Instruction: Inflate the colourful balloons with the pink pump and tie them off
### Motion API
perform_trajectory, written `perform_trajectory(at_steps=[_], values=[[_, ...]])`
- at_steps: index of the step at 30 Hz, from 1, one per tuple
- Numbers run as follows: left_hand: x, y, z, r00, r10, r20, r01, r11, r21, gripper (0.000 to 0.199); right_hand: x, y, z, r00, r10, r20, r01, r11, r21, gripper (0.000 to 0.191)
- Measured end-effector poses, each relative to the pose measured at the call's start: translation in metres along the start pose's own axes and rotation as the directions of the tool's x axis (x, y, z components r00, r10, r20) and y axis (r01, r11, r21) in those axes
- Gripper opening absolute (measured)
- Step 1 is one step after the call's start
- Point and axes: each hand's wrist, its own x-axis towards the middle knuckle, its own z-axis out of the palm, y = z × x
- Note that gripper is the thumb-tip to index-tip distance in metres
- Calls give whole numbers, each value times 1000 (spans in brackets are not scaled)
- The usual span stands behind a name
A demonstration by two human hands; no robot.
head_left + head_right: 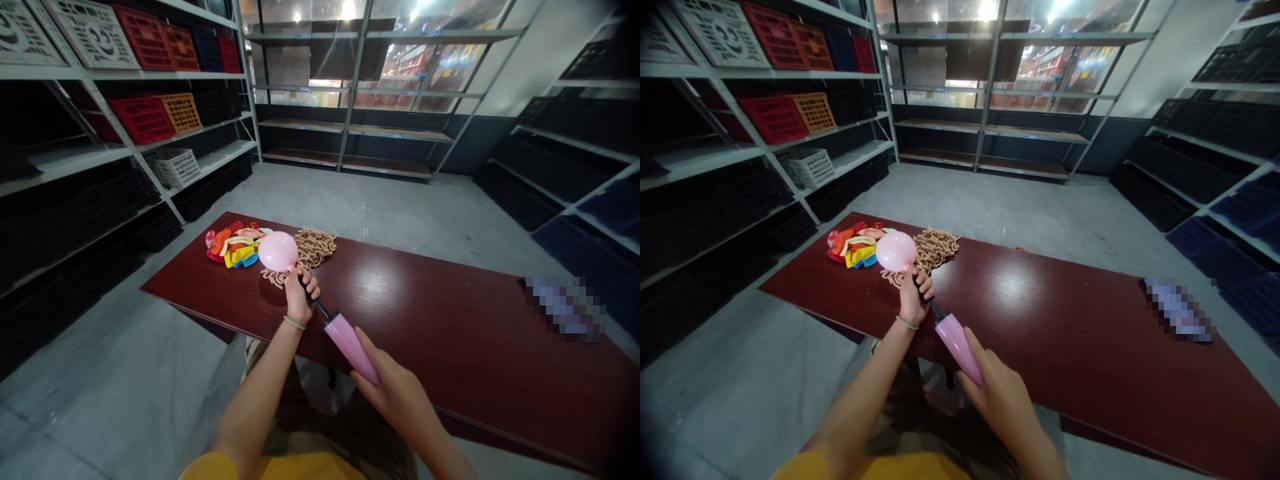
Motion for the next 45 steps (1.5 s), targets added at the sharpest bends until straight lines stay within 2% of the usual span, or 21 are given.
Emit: perform_trajectory(at_steps=[4, 7, 10, 15, 18, 22, 27, 31, 35, 41, 43, 45], values=[[3, 0, -4, 1000, 10, 7, -10, 1000, -14, 26, -33, 21, -19, 1000, -8, 27, 7, 999, 50, 72], [5, 1, -6, 1000, 22, 6, -22, 999, -37, 27, -35, 24, -27, 999, 30, 27, -30, 999, 23, 70], [7, 3, -6, 1000, 26, -12, -27, 998, -54, 26, -16, 14, -24, 999, 48, 10, -48, 999, -7, 69], [3, 3, -1, 1000, -3, -4, 3, 1000, -4, 27, 33, -18, -4, 995, 94, -14, -94, 995, -12, 67], [0, 0, 2, 1000, -30, -7, 30, 1000, 11, 27, 44, -27, 8, 994, 111, -12, -111, 994, 11, 66], [-2, -2, 3, 998, -56, 0, 55, 998, 27, 26, 21, -11, 8, 999, 43, -12, -42, 996, 74, 69], [-1, 0, 3, 1000, -19, -10, 19, 1000, 1, 24, -26, 18, -16, 999, 21, 39, -25, 994, 105, 73], [4, 4, -1, 1000, 10, 8, -9, 1000, -23, 24, -36, 18, -25, 998, 50, 41, -53, 996, 73, 73], [6, 5, -4, 1000, 9, 2, -9, 998, -55, 26, -13, 1, -14, 997, 72, -41, -73, 997, -35, 72], [3, 2, -2, 1000, -17, 20, 17, 1000, 9, 25, 42, -29, 2, 995, 99, -33, -102, 989, -106, 68], [2, 1, -1, 1000, -11, 16, 10, 999, 35, 25, 48, -30, 6, 995, 96, -25, -98, 992, -76, 68], [1, 0, 0, 1000, -13, 12, 13, 999, 48, 25, 41, -23, 8, 998, 69, -15, -69, 997, -17, 69]])
